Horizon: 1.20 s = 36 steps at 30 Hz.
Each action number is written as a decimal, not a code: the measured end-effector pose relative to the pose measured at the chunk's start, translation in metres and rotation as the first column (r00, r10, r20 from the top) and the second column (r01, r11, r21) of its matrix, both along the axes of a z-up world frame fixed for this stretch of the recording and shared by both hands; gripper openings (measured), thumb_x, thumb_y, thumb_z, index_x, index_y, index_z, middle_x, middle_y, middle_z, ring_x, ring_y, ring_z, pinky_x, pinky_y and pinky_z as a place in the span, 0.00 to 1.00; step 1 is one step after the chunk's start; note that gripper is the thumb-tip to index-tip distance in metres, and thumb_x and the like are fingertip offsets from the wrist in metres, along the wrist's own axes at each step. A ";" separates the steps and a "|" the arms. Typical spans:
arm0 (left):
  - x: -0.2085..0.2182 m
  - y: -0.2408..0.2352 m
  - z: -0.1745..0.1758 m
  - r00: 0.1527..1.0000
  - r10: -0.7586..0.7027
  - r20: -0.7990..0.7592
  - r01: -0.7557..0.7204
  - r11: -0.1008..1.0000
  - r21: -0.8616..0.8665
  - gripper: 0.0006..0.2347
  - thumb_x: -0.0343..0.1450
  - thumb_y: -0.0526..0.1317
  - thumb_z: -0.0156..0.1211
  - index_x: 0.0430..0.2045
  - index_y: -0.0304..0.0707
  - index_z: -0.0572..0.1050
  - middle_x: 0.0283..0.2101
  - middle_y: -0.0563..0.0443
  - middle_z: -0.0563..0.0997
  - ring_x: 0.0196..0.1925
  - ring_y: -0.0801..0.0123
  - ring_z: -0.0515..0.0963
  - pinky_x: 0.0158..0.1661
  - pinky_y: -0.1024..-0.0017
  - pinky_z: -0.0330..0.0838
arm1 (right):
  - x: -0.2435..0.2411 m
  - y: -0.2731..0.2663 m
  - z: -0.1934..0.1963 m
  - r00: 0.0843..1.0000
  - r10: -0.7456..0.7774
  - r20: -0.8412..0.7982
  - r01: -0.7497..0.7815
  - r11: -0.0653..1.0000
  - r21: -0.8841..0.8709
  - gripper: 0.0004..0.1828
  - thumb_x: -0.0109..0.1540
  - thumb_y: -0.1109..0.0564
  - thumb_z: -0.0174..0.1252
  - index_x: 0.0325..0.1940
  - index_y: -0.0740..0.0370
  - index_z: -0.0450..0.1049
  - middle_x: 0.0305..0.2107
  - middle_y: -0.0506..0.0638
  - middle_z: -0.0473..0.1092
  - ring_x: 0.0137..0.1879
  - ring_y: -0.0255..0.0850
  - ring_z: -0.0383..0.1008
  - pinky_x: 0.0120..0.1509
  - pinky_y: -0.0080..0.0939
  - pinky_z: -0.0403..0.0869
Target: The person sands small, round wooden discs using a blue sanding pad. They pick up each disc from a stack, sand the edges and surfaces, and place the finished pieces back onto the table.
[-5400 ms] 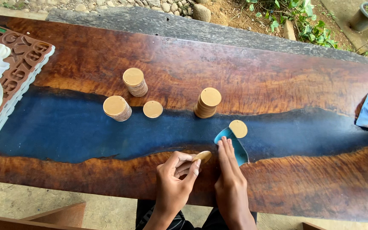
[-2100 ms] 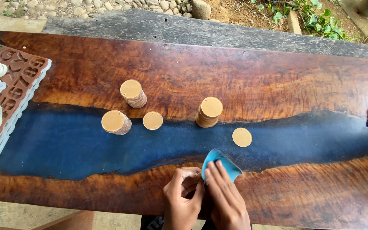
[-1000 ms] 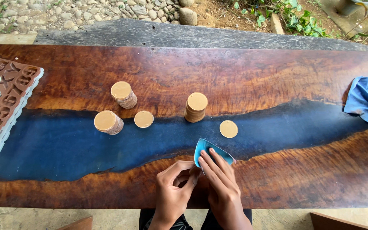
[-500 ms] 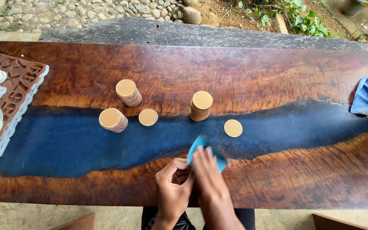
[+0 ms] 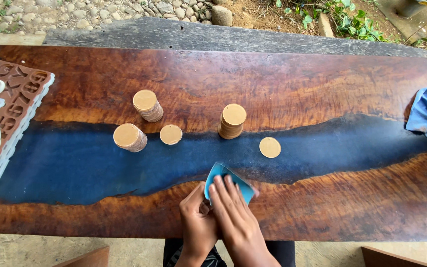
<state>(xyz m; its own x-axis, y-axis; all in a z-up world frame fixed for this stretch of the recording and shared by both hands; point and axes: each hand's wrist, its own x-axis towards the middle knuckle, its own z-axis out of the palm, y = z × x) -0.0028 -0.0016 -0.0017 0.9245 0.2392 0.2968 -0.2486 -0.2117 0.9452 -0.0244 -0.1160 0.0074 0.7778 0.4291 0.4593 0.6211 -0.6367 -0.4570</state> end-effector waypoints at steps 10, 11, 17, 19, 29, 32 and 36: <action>0.001 0.000 -0.008 0.994 -0.028 -0.107 -0.002 0.963 -0.269 0.09 0.68 0.31 0.67 0.41 0.32 0.78 0.41 0.45 0.83 0.40 0.71 0.85 0.42 0.76 0.86 | 0.023 -0.032 -0.033 0.923 -0.340 -0.182 0.354 0.934 0.049 0.49 0.48 0.82 0.32 0.75 0.66 0.58 0.73 0.59 0.57 0.81 0.50 0.52 0.82 0.48 0.55; 0.002 0.000 -0.002 0.995 -0.066 -0.070 0.048 0.972 -0.231 0.09 0.70 0.30 0.64 0.43 0.31 0.79 0.41 0.45 0.84 0.42 0.69 0.86 0.45 0.75 0.87 | 0.021 -0.032 -0.032 0.919 -0.357 -0.165 0.371 0.926 0.065 0.47 0.51 0.82 0.33 0.76 0.66 0.57 0.74 0.58 0.56 0.81 0.50 0.52 0.83 0.48 0.56; 0.002 -0.003 0.000 0.993 -0.113 -0.025 0.102 0.960 -0.259 0.05 0.69 0.26 0.63 0.36 0.27 0.81 0.40 0.41 0.88 0.44 0.66 0.88 0.48 0.74 0.84 | -0.003 -0.016 -0.004 0.979 -0.166 -0.115 0.180 0.976 0.124 0.44 0.53 0.81 0.28 0.75 0.71 0.56 0.73 0.65 0.54 0.81 0.59 0.49 0.84 0.56 0.53; 0.001 -0.002 -0.004 0.994 -0.099 -0.047 0.079 0.942 -0.327 0.05 0.69 0.28 0.65 0.36 0.27 0.80 0.38 0.42 0.88 0.41 0.69 0.88 0.45 0.76 0.84 | -0.005 -0.012 -0.003 0.992 -0.028 -0.127 0.045 0.991 0.129 0.35 0.63 0.77 0.28 0.75 0.72 0.55 0.74 0.68 0.52 0.82 0.63 0.46 0.84 0.60 0.52; 0.002 0.003 -0.010 0.993 -0.076 -0.086 0.054 0.971 -0.234 0.02 0.67 0.28 0.65 0.27 0.33 0.79 0.36 0.47 0.87 0.36 0.77 0.83 0.37 0.79 0.80 | 0.010 -0.003 -0.001 0.994 -0.074 -0.080 0.081 0.994 0.078 0.27 0.69 0.68 0.39 0.74 0.70 0.58 0.73 0.65 0.55 0.80 0.61 0.51 0.83 0.59 0.55; -0.001 0.001 -0.008 0.993 -0.101 -0.053 0.079 0.941 -0.329 0.05 0.68 0.28 0.68 0.24 0.29 0.76 0.40 0.40 0.88 0.40 0.71 0.85 0.41 0.77 0.82 | 0.012 -0.003 -0.001 0.987 -0.136 -0.082 0.145 0.983 0.110 0.29 0.66 0.74 0.41 0.74 0.73 0.57 0.72 0.69 0.56 0.80 0.62 0.53 0.83 0.57 0.55; 0.001 0.005 -0.006 0.998 -0.018 -0.064 0.010 0.992 -0.126 0.06 0.68 0.25 0.60 0.30 0.35 0.82 0.33 0.54 0.87 0.35 0.81 0.82 0.35 0.81 0.77 | -0.004 0.001 0.008 0.994 -0.017 -0.106 0.020 1.000 0.021 0.26 0.75 0.55 0.33 0.75 0.68 0.57 0.73 0.62 0.55 0.81 0.60 0.50 0.82 0.57 0.56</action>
